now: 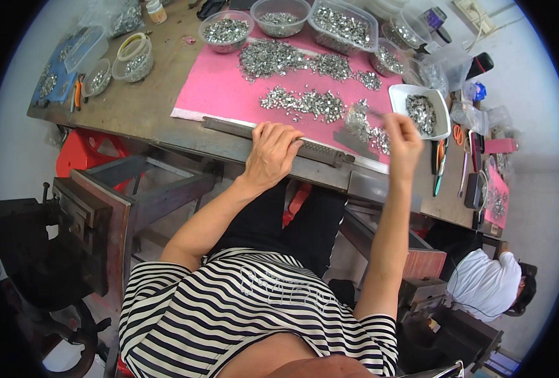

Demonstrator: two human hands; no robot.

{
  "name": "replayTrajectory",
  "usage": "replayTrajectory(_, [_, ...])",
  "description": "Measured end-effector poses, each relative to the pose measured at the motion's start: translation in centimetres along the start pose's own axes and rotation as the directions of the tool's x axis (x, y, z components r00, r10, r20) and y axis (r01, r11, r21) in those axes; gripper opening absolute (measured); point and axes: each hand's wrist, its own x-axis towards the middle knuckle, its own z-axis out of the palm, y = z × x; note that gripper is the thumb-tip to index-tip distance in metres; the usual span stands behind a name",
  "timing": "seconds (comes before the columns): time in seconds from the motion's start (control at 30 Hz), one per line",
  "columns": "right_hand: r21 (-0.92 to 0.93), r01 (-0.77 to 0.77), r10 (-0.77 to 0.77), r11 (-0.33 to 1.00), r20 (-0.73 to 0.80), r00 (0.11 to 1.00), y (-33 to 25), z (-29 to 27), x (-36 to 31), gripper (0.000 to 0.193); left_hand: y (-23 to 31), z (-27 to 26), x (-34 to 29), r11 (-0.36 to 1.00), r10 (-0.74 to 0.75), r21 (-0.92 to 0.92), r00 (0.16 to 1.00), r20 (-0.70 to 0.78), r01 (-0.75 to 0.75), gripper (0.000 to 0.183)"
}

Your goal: The person places small metal pieces into a metal holder by hand, places the holder into a press machine to press it, and then continues loading metal pieces into the holder.

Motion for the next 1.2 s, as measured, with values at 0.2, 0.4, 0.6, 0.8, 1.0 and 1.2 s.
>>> replayTrajectory(0.2, [-0.111,0.071,-0.109,0.991,-0.379,0.919,3.7,-8.1,2.5,0.037,0.5,-1.2,0.3,0.996,0.092,-0.015,0.986,0.141,-0.091,0.042])
replayTrajectory(0.4, [-0.442,0.129,-0.275,0.888,-0.285,0.918,5.2,-3.8,-4.2,0.012,0.2,-1.0,0.0,0.998,0.055,0.017,0.985,0.165,-0.059,0.039])
replayTrajectory(0.6, [-0.538,0.181,-0.276,0.823,-0.100,0.956,6.0,-2.0,-6.5,0.013,0.9,0.2,0.2,0.999,0.045,0.021,0.982,0.183,-0.049,0.040])
replayTrajectory(0.8, [-0.624,0.283,-0.358,0.729,0.005,0.934,6.3,-2.1,-6.4,0.013,3.1,0.4,2.5,0.999,0.033,0.015,0.982,0.185,-0.037,0.041])
replayTrajectory(1.0, [-0.599,0.252,-0.340,0.760,-0.036,0.940,6.3,-2.1,-6.2,0.009,5.0,8.3,7.9,0.949,0.313,-0.117,0.916,0.249,-0.292,0.012])
replayTrajectory(1.2, [-0.509,0.203,-0.268,0.836,-0.057,0.962,6.2,-2.3,-6.4,0.008,5.1,12.1,9.4,0.930,0.363,-0.084,0.868,0.339,-0.357,0.012])
